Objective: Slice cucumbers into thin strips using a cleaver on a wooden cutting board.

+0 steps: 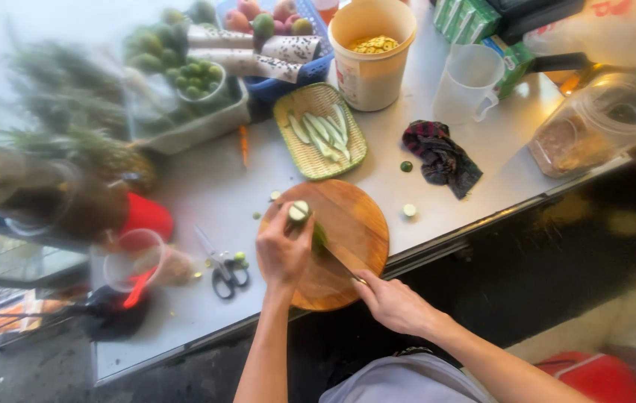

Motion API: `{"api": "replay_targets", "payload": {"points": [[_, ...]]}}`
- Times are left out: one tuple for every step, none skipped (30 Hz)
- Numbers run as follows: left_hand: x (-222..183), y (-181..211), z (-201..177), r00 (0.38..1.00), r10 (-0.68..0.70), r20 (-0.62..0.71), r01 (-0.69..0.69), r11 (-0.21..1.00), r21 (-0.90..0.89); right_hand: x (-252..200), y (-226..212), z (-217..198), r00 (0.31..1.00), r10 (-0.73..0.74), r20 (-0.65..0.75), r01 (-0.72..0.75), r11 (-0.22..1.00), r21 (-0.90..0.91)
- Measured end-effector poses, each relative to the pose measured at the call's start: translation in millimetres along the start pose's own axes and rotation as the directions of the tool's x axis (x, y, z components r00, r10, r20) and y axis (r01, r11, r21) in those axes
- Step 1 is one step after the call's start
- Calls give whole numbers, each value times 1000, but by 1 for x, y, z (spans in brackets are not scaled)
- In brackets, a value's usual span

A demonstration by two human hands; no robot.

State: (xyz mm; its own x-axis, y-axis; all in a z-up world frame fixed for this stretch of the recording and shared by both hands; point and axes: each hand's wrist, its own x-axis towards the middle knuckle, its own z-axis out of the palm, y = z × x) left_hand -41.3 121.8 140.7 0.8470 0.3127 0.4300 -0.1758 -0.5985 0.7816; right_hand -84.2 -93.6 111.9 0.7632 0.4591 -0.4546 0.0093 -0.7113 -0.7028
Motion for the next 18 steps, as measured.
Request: {"api": "replay_targets", "payload": {"points": [[9, 2, -3, 994, -105, 19, 106, 989, -100, -9, 1, -7, 998, 51, 43, -51, 999, 5], [21, -17, 1, 994, -108, 2, 108, 991, -83, -16, 11, -14, 998, 32, 57, -32, 999, 3], [33, -36, 6, 978, -210, 9, 210, 977, -47, -24, 23, -22, 992, 85, 89, -86, 996, 12], [44, -56, 11, 951, -309, 12, 310, 951, -12, -30, 35, -31, 983, 137, 121, -141, 990, 19], [51, -65, 17, 949, -315, -4, 315, 949, -7, -37, 49, -41, 983, 126, 132, -129, 992, 12], [59, -74, 24, 887, -448, 109, 453, 891, -28, -43, 64, -51, 969, 195, 152, -203, 979, 37], [69, -84, 30, 798, -559, 224, 580, 814, -34, -47, 78, -61, 950, 263, 169, -277, 959, 63], [68, -103, 44, 799, -564, 210, 582, 812, -33, -53, 77, -68, 951, 253, 177, -266, 962, 57], [68, -122, 59, 743, -601, 294, 647, 757, -89, -59, 76, -75, 929, 312, 198, -336, 937, 99], [67, -141, 75, 684, -623, 380, 708, 692, -138, -64, 75, -83, 903, 370, 220, -405, 904, 139], [66, -137, 75, 686, -625, 373, 707, 693, -140, -64, 79, -83, 904, 365, 221, -399, 907, 136], [64, -133, 75, 637, -639, 431, 747, 650, -139, -64, 83, -83, 890, 390, 236, -437, 876, 202], [62, -129, 77, 585, -646, 490, 783, 607, -134, -64, 87, -84, 875, 415, 250, -474, 839, 267], [55, -131, 71, 588, -646, 487, 782, 608, -137, -57, 90, -78, 877, 411, 249, -470, 842, 266], [49, -132, 68, 570, -633, 524, 785, 608, -118, -52, 93, -73, 904, 361, 229, -420, 848, 324], [42, -133, 64, 550, -619, 561, 787, 609, -99, -47, 97, -67, 929, 310, 205, -367, 849, 381], [36, -133, 53, 552, -615, 563, 784, 613, -99, -43, 85, -63, 930, 310, 199, -365, 848, 384], [29, -134, 42, 553, -580, 599, 771, 628, -104, -40, 74, -59, 953, 258, 162, -301, 874, 381]]}}
